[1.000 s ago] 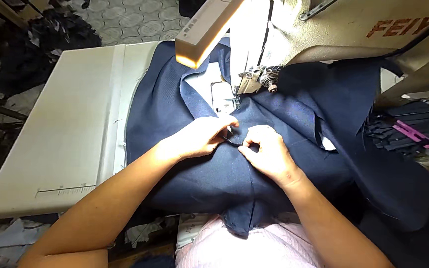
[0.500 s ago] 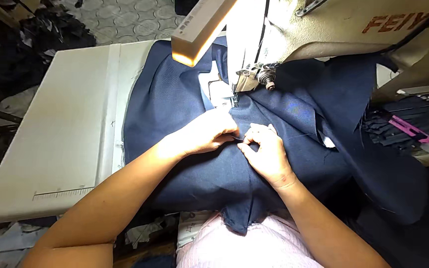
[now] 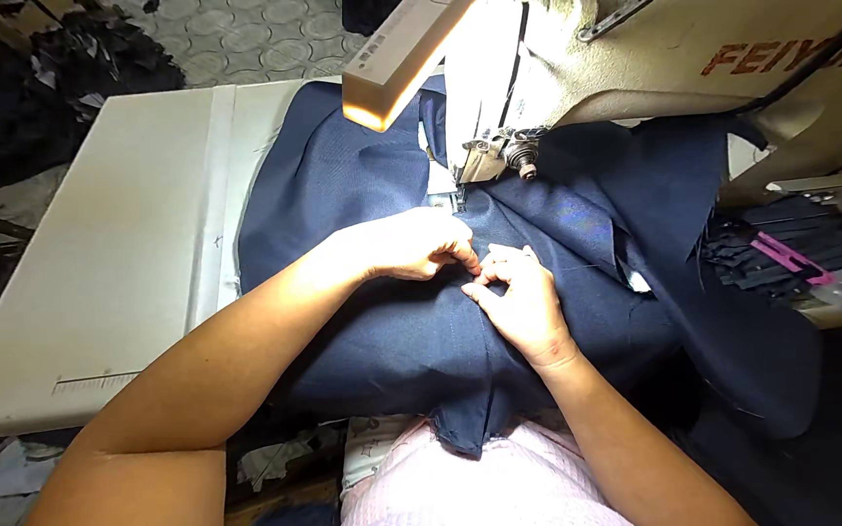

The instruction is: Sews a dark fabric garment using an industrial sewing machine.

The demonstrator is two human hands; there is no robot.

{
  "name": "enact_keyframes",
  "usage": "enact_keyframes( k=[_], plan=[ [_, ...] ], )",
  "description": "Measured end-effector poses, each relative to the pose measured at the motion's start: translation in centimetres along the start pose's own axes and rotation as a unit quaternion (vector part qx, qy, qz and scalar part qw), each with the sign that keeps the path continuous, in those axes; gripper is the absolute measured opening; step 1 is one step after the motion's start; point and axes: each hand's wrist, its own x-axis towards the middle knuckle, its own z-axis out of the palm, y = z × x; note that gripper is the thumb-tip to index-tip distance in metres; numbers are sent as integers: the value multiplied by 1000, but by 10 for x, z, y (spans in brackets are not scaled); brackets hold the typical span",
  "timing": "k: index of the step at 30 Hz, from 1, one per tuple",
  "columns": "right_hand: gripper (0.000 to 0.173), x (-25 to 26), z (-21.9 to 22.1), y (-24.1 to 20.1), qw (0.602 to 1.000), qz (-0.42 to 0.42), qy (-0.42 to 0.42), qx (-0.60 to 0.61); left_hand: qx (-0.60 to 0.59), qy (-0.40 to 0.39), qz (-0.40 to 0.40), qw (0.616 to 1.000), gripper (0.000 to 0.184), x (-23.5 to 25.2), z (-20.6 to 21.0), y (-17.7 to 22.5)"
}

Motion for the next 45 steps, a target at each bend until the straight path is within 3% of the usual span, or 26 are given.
enact_keyframes(
  k=[7,14,19,23,26,31,33,38,45],
  plan=[
    [14,0,1,1,1000,3,-1,5,91,-17,-34,995,16,5,-1,7],
    [13,3,1,2,999,-26,-9,-29,167,6,-18,986,23,5,6,6],
    [11,27,-10,0,980,-130,-99,-114,238,96,-18,966,28,-5,16,17],
    [17,43,-5,20,965,-217,-138,-55,269,148,-46,951,25,-20,31,25],
    [18,33,0,25,979,-161,-127,-9,269,159,-67,947,24,-24,41,24],
    [16,-2,16,2,998,-17,14,-59,233,157,-78,957,27,-21,48,17],
    [16,-2,18,-2,996,-11,17,-83,220,153,-83,960,27,-20,48,15],
    [17,21,0,6,993,-76,-70,-52,158,135,-116,971,25,-24,46,14],
    [14,10,5,8,999,-22,-4,-39,0,156,-158,975,22,-26,32,10]
  ],
)
